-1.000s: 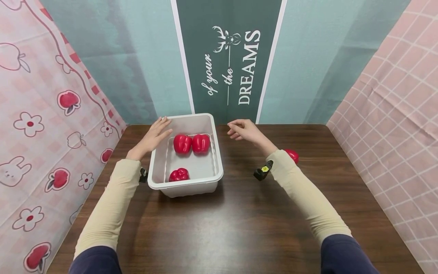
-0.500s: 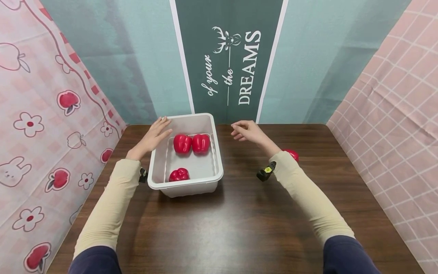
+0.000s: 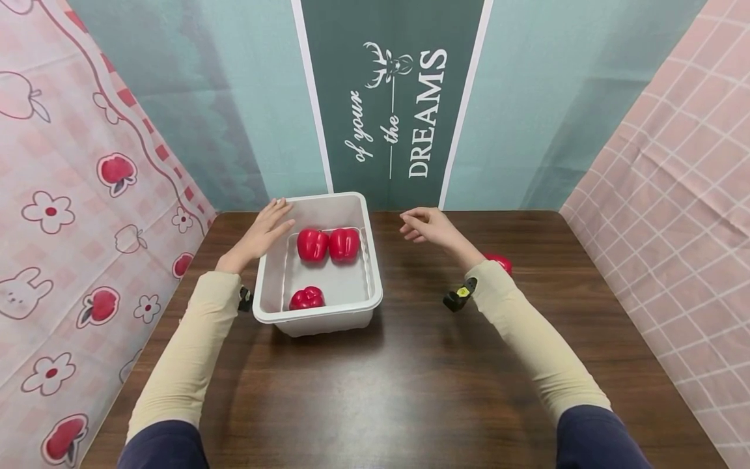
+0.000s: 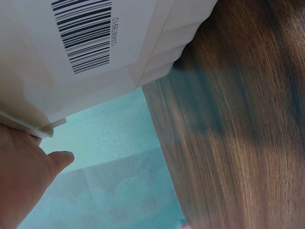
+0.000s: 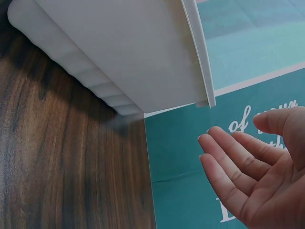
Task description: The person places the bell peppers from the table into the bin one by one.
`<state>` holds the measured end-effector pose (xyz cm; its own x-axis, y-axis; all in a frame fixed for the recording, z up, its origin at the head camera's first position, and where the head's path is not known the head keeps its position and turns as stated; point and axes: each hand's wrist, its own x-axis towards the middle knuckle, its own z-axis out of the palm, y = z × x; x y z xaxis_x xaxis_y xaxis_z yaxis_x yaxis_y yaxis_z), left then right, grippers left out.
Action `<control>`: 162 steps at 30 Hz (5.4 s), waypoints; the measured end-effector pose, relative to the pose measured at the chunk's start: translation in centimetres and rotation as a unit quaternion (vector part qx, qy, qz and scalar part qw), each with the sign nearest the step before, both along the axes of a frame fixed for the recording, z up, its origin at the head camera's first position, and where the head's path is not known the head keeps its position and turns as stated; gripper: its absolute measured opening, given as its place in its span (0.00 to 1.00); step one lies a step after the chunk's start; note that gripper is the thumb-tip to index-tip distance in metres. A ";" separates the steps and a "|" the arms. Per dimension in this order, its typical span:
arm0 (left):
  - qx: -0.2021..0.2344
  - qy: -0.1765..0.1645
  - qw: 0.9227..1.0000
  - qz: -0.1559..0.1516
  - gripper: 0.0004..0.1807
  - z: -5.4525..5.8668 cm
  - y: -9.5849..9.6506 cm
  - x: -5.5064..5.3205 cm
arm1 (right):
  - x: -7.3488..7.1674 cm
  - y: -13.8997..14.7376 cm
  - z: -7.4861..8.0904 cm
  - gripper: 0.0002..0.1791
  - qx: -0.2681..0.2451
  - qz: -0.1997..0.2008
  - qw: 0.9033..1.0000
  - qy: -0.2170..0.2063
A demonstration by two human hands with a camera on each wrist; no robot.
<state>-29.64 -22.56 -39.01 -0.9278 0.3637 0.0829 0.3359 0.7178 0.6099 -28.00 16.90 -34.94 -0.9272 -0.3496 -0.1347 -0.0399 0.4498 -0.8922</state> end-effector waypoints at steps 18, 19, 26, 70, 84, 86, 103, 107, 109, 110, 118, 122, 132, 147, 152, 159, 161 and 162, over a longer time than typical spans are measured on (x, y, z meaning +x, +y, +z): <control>0.000 0.003 1.000 -0.006 0.35 -0.1 -0.2 0.1 | -0.1 1.0 -1.7 0.22 0.000 -0.004 1.000 0.018; 0.000 0.002 1.000 -0.005 0.34 -0.1 -0.2 0.1 | -0.1 1.1 -1.7 0.21 -0.001 -0.004 1.000 0.018; -0.002 0.002 1.000 -0.005 0.34 -0.1 -0.2 0.1 | -0.3 1.6 -1.7 0.22 0.006 -0.006 1.000 0.020; -0.009 -0.002 1.000 -0.002 0.34 0.5 0.1 -0.1 | -0.3 3.9 -1.7 0.22 0.015 -0.023 1.000 0.013; -0.005 -0.006 1.000 0.000 0.34 0.4 0.1 -0.2 | -0.3 4.7 -1.9 0.23 0.029 -0.017 0.999 0.010; -0.003 -0.005 1.000 0.001 0.34 0.4 0.1 -0.2 | -0.4 4.9 -2.0 0.24 0.030 -0.017 0.999 0.010; 0.002 -0.008 1.000 0.009 0.33 0.5 0.1 -0.1 | -0.7 5.8 -2.1 0.25 0.037 -0.023 0.999 -0.001; 0.003 -0.005 1.000 0.009 0.33 0.5 0.1 -0.2 | -0.5 6.1 -1.9 0.26 0.033 -0.025 0.999 0.003; 0.001 -0.005 1.000 0.008 0.33 0.5 0.1 -0.2 | -0.4 6.3 -1.9 0.27 0.029 -0.029 0.999 0.003; 0.002 -0.005 1.000 0.008 0.34 0.5 0.1 -0.3 | -0.4 6.5 -2.0 0.27 0.032 -0.029 0.999 0.005; 0.002 -0.004 1.000 0.006 0.34 0.4 0.0 -0.4 | -0.3 7.7 -2.1 0.25 0.057 -0.035 0.998 0.005; 0.001 -0.006 1.000 0.007 0.34 0.4 0.0 -0.4 | 0.2 7.8 -1.4 0.24 0.056 -0.032 0.998 -0.008; 0.005 -0.002 1.000 0.009 0.33 0.4 0.0 -0.3 | 1.1 7.7 -0.3 0.23 0.055 -0.035 0.998 -0.010; 0.005 -0.011 1.000 0.009 0.34 0.3 -0.1 -0.4 | 0.0 10.4 -3.3 0.26 0.084 -0.046 0.995 0.000; 0.007 -0.006 1.000 0.008 0.33 0.4 0.0 -0.3 | 0.3 10.7 -3.4 0.25 0.097 -0.053 0.994 0.002; 0.005 -0.006 1.000 0.004 0.33 0.3 0.0 -0.2 | 0.6 11.0 -3.4 0.25 0.094 -0.047 0.994 0.005; 0.004 -0.005 1.000 0.004 0.33 0.2 0.1 -0.2 | 0.7 11.1 -3.5 0.25 0.096 -0.048 0.994 0.008; 0.004 -0.004 1.000 0.004 0.33 0.2 0.1 -0.3 | 0.7 11.2 -3.6 0.25 0.097 -0.047 0.994 0.009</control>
